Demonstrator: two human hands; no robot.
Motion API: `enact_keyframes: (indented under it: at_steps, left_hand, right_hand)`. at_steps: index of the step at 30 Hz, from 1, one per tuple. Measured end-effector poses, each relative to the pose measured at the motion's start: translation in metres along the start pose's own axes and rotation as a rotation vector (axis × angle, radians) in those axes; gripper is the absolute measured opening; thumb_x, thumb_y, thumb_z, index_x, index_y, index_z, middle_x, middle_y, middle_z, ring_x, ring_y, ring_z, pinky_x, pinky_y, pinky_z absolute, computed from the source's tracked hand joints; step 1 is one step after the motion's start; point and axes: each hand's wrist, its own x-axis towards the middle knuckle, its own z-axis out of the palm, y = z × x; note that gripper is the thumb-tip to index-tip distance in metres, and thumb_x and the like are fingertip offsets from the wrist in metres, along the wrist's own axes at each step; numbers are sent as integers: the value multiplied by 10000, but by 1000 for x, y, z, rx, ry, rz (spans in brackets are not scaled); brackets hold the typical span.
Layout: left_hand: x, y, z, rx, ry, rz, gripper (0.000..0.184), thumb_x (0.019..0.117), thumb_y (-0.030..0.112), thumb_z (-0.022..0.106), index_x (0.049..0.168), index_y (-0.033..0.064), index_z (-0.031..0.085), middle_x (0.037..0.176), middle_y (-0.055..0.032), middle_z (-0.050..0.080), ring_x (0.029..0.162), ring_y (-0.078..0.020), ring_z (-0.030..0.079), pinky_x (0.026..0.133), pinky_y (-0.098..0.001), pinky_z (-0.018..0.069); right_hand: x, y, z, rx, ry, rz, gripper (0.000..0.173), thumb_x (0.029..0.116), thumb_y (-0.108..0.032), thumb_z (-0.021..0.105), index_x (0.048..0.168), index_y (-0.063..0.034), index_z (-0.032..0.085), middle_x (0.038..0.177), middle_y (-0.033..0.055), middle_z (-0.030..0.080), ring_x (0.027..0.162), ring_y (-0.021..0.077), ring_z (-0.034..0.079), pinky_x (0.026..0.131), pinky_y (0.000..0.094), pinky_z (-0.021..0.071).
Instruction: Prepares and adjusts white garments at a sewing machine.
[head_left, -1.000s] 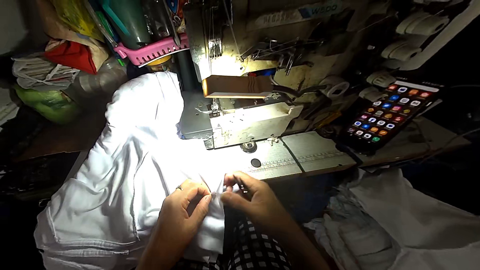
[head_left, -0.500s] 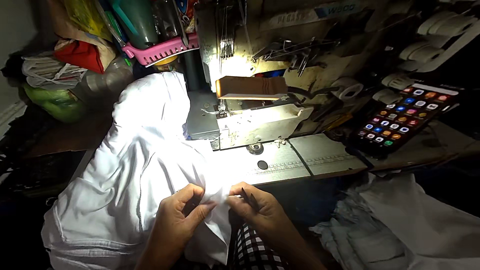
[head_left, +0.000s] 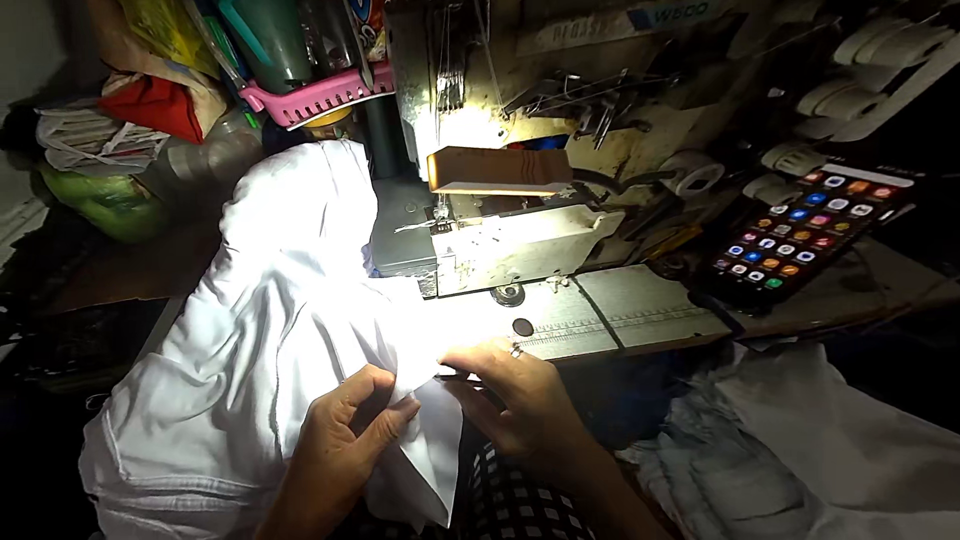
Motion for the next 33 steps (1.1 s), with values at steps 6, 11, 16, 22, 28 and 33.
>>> enact_keyframes:
  at_steps: [6,11,16,22,28,33]
  left_hand:
    - [1,-2,0,2,-7,-38,121,930,200,713,973,87,713,866,66,708,784,12,668,728,-157,574]
    - [6,-4,1,-17,-10,-8,123,947,214,698,983,97,705,864,69,718,779,17,666,715,-146,564]
    - [9,-3,1,-47,2,-5,113,959,200,686,997,95,705,878,60,721,789,3,673,737,-156,572]
    - [10,-1,-1,-104,12,-19,99,952,196,690,991,106,704,880,58,718,796,-8,674,748,-166,571]
    - [9,-2,0,-68,-17,-28,120,956,215,689,986,100,700,868,58,709,783,-1,664,722,-155,561]
    - [10,-1,-3,-61,-3,-21,105,955,199,685,993,102,702,884,60,718,805,-1,673,741,-159,569]
  right_hand:
    - [13,-35,-35,568,-88,-5,250,1097,-248,467,1150,-66,630,916,44,630,809,5,587,730,116,477]
    - [1,-18,-41,930,-287,24,328,1074,-330,526,1126,-30,648,847,14,596,721,-37,514,653,98,425]
    - [-4,-18,-57,979,-347,41,284,1072,-298,532,1120,-45,653,877,15,621,746,-20,553,669,122,459]
    - [-15,4,-16,-71,-21,201,242,997,-303,583,1120,-164,738,904,-41,711,738,20,621,647,212,522]
    - [2,-8,4,16,5,-2,187,1038,-232,561,1095,-131,709,892,-2,697,785,49,640,685,197,516]
    - [12,-23,-19,623,-39,73,232,1087,-241,491,1148,-78,645,893,-8,629,775,-52,569,701,86,476]
